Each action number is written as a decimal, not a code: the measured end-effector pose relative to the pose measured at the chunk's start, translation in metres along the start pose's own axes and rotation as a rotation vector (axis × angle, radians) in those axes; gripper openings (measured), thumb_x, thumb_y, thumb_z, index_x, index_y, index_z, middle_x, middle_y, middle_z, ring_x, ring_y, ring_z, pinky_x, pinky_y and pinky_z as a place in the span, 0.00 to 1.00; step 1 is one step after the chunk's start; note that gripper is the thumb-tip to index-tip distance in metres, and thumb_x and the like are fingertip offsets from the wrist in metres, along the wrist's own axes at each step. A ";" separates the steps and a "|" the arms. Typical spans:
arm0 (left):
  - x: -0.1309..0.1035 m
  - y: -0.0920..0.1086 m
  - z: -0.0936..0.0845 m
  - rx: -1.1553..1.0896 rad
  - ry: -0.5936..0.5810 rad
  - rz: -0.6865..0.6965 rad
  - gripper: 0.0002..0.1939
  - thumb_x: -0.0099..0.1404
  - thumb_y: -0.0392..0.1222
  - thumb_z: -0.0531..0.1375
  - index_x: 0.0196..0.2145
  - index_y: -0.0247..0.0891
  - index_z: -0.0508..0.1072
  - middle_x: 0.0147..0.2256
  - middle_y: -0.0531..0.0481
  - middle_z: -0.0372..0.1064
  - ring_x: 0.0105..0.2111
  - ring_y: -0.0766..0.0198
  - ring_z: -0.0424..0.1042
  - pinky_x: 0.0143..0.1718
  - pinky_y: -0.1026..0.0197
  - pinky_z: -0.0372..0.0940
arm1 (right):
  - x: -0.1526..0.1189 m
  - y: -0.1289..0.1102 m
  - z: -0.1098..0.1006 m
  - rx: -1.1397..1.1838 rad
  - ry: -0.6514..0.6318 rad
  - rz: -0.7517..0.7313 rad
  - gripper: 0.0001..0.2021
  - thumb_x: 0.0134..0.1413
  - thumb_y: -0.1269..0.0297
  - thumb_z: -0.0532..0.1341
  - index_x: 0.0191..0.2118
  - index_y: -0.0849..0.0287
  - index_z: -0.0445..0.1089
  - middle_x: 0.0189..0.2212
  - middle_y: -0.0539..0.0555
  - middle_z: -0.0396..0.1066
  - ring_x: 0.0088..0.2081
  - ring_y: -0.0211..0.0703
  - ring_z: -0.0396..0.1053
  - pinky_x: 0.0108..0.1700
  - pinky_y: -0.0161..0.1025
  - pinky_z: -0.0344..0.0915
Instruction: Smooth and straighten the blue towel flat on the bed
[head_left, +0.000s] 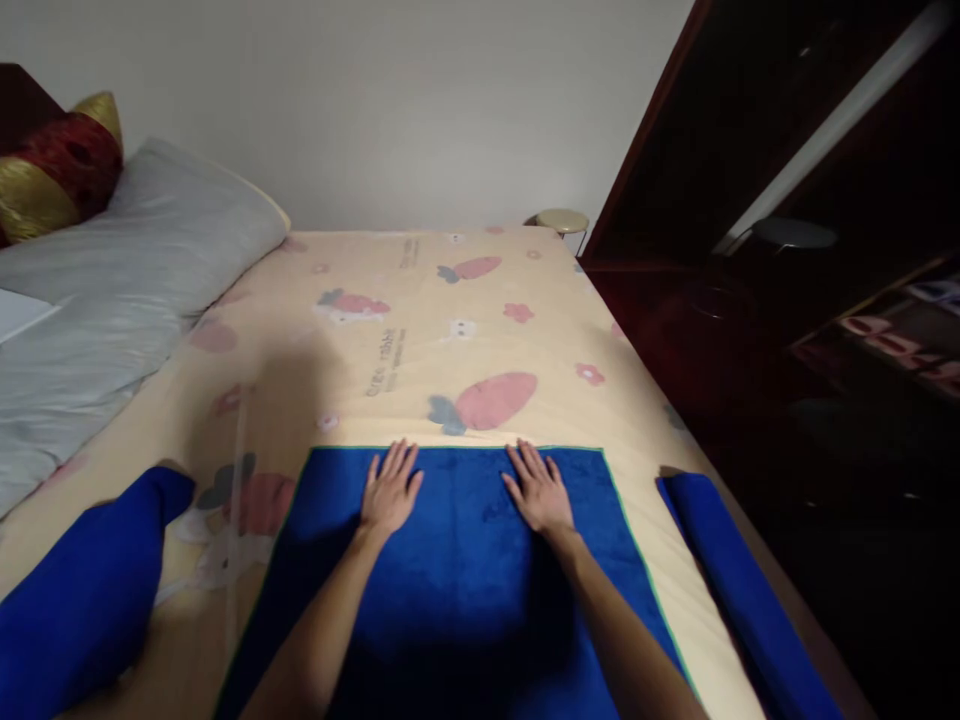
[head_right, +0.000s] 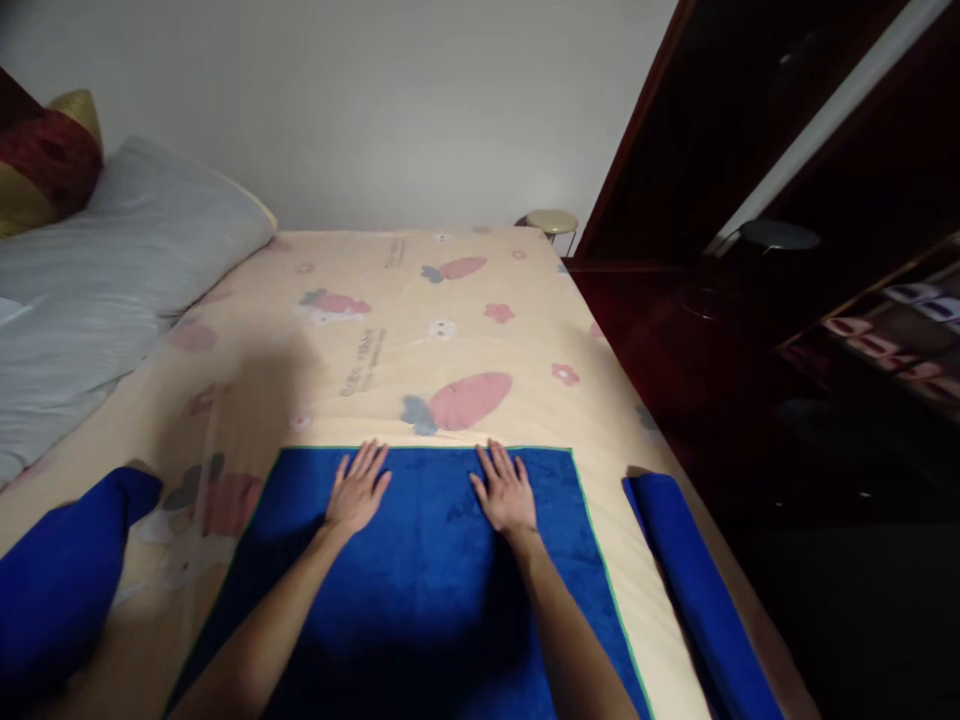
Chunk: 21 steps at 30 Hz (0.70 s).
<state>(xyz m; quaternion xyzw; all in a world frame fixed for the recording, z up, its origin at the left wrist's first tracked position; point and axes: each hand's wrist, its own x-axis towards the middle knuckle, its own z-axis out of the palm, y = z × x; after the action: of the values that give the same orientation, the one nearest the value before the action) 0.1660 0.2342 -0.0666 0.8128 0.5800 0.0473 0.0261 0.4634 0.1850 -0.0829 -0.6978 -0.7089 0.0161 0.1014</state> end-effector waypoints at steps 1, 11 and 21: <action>-0.005 -0.020 -0.002 0.027 0.010 -0.079 0.28 0.72 0.53 0.39 0.66 0.45 0.46 0.68 0.51 0.43 0.67 0.60 0.42 0.65 0.42 0.45 | -0.006 0.020 -0.002 -0.027 0.019 0.053 0.29 0.65 0.48 0.42 0.67 0.53 0.44 0.68 0.55 0.46 0.68 0.44 0.44 0.66 0.52 0.45; -0.029 -0.077 -0.014 0.126 0.056 -0.220 0.28 0.72 0.49 0.39 0.67 0.38 0.45 0.67 0.43 0.46 0.66 0.55 0.48 0.64 0.39 0.43 | -0.026 0.049 -0.005 -0.083 0.124 0.265 0.33 0.65 0.46 0.37 0.67 0.62 0.44 0.67 0.61 0.49 0.67 0.51 0.46 0.66 0.59 0.41; -0.118 0.071 0.025 0.021 0.135 0.132 0.29 0.72 0.45 0.43 0.67 0.44 0.37 0.67 0.49 0.47 0.65 0.61 0.49 0.63 0.48 0.49 | -0.114 -0.089 0.022 0.054 0.140 -0.136 0.28 0.66 0.54 0.46 0.68 0.51 0.39 0.67 0.54 0.49 0.66 0.46 0.49 0.64 0.50 0.50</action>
<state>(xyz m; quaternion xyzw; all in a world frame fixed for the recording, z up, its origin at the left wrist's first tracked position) 0.1977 0.1000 -0.0897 0.8444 0.5261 0.0976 -0.0247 0.3730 0.0719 -0.1042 -0.6444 -0.7452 -0.0206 0.1704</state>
